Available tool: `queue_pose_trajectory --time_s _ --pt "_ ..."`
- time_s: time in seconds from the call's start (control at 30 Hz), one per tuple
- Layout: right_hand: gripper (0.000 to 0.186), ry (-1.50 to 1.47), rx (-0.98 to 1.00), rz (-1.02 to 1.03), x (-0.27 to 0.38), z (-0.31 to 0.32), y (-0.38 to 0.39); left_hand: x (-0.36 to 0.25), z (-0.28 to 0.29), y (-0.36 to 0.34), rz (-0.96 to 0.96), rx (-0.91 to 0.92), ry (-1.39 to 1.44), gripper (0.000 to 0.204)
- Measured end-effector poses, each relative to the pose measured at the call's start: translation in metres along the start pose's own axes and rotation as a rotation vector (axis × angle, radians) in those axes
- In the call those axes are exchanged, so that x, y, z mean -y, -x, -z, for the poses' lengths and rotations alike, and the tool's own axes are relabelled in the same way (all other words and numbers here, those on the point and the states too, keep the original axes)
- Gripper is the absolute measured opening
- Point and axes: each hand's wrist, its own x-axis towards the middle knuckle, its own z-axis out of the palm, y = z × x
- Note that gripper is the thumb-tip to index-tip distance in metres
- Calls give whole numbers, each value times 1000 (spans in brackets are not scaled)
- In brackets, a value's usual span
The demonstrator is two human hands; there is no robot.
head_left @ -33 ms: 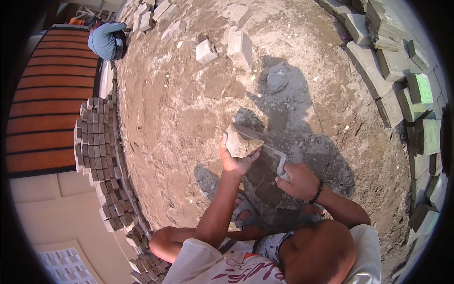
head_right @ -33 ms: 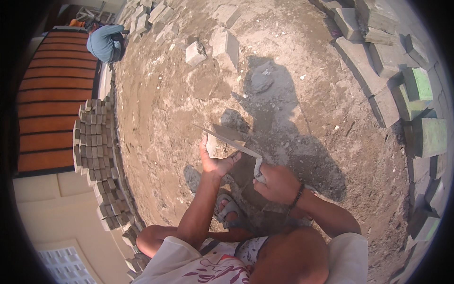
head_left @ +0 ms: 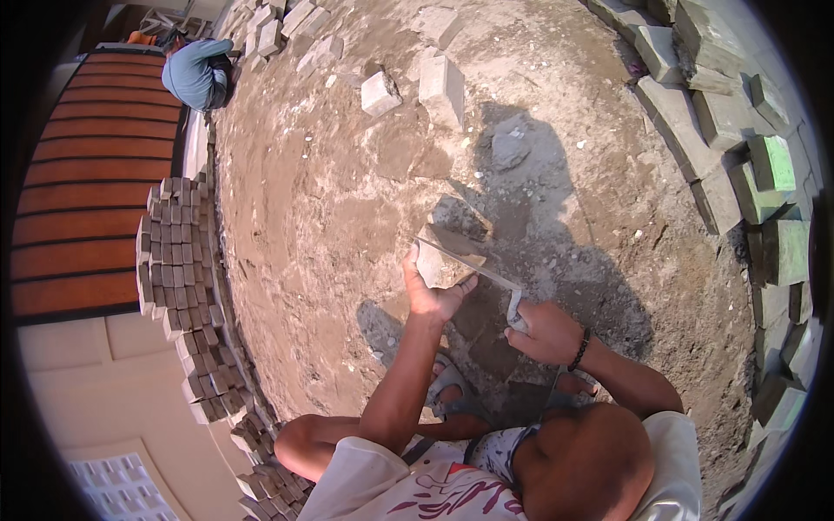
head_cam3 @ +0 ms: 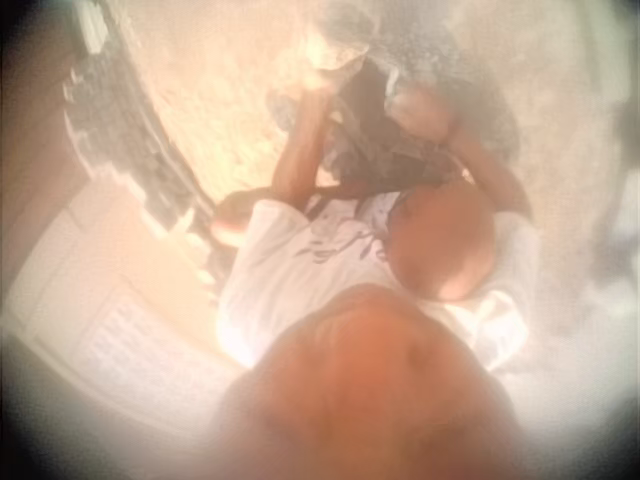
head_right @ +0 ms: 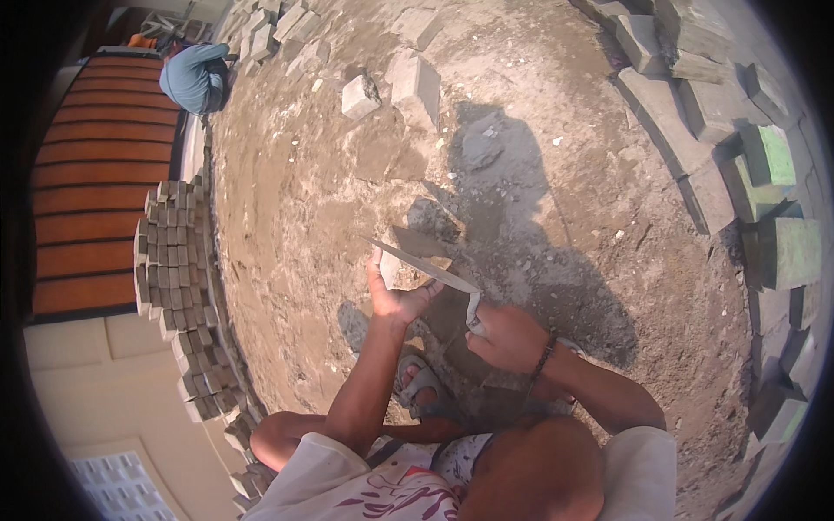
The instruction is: The person scoops mortar with a trowel and spreads it onto individual bricks, then places them into a pile. The person repeats this process for several bricks.
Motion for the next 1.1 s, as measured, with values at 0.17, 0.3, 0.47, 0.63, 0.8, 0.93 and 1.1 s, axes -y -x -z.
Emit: queue_pose_trajectory --time_s 0.17,0.3,0.47,0.63,0.8,0.93,1.1 --pt "39 141 23 -293 -73 -1 -5 -5 3 1 -80 23 -61 70" --pt "40 63 -42 -309 -39 14 9 -10 1 2 -275 109 -111 61" --pt "41 76 -167 -177 -8 10 25 0 -2 -4 -472 -4 -154 54" --pt "37 253 -118 -123 -14 -4 26 9 -11 0 -565 9 -244 60" --pt "41 302 -149 -328 -43 13 -1 5 -20 4 -492 -66 -297 59" --pt "35 200 -211 -165 -34 27 8 1 -12 9 -358 -5 -282 55" --pt "25 409 -49 76 -26 44 40 -4 -2 9 -148 49 -266 60"
